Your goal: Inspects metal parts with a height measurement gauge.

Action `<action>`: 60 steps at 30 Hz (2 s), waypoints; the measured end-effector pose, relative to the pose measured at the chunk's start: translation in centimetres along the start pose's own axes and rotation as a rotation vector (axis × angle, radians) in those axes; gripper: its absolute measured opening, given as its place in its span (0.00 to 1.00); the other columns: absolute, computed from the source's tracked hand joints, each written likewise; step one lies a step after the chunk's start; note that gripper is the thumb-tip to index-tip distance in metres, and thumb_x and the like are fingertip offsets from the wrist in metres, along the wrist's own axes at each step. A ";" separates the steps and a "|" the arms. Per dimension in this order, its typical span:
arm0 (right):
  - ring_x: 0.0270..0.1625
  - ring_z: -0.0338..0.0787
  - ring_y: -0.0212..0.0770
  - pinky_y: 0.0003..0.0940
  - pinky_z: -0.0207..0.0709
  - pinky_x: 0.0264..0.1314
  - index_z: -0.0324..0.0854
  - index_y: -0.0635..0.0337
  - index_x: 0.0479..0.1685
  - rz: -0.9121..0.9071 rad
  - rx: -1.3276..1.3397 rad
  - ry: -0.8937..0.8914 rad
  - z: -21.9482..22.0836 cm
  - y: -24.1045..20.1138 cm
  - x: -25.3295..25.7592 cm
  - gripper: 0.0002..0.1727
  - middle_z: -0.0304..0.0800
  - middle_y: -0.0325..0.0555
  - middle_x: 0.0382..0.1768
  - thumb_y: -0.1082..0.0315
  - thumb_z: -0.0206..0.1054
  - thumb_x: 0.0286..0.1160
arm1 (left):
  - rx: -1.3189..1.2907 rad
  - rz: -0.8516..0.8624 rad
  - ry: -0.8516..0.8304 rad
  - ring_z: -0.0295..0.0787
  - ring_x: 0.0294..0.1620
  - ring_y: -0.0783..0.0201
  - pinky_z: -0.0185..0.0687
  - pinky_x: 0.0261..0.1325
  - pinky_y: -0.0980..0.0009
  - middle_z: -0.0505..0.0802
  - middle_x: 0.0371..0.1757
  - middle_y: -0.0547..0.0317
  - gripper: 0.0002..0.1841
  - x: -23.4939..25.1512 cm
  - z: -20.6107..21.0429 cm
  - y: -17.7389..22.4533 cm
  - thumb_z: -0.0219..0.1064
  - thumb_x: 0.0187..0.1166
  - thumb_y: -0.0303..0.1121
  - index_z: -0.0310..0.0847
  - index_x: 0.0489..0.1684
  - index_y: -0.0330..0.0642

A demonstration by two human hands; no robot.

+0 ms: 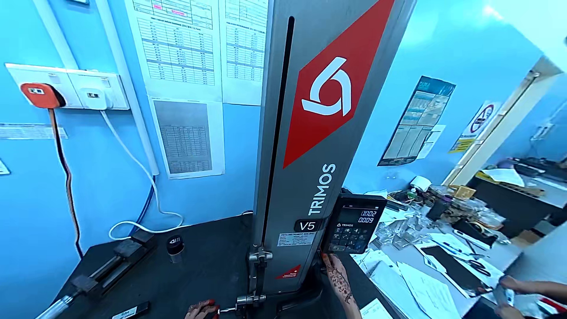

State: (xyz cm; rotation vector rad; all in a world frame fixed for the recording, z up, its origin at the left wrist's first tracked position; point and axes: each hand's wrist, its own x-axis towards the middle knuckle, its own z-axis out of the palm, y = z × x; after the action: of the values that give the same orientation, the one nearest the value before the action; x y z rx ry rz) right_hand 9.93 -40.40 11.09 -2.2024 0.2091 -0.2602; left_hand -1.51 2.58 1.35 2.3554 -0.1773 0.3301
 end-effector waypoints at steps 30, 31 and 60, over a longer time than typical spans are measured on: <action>0.73 0.81 0.47 0.49 0.76 0.71 0.73 0.63 0.79 0.017 0.296 -0.050 0.6 0.9 -0.5 0.28 0.80 0.59 0.74 0.53 0.47 0.93 | -0.012 -0.045 0.081 0.84 0.74 0.49 0.71 0.82 0.54 0.93 0.65 0.53 0.14 -0.2 1.0 -0.6 0.69 0.77 0.41 0.96 0.50 0.47; 0.73 0.81 0.46 0.49 0.77 0.69 0.73 0.61 0.79 0.025 0.313 -0.059 0.5 1.0 -0.6 0.28 0.80 0.57 0.74 0.52 0.48 0.92 | -0.015 -0.046 0.078 0.83 0.74 0.49 0.71 0.82 0.55 0.93 0.66 0.53 0.14 -0.2 1.0 -0.7 0.69 0.77 0.41 0.96 0.50 0.47; 0.62 0.87 0.44 0.45 0.81 0.61 0.78 0.63 0.71 0.070 0.355 -0.060 0.3 0.8 0.3 0.24 0.87 0.56 0.63 0.56 0.51 0.92 | -0.047 -0.030 0.055 0.80 0.76 0.43 0.67 0.83 0.49 0.90 0.69 0.48 0.15 0.1 0.8 -0.6 0.71 0.72 0.41 0.95 0.50 0.44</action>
State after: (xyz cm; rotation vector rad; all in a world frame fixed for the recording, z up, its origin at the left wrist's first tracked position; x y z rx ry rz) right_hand 10.26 -40.73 10.28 -1.8447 0.1899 -0.1765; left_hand -1.14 2.48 0.46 2.2976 -0.1219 0.3711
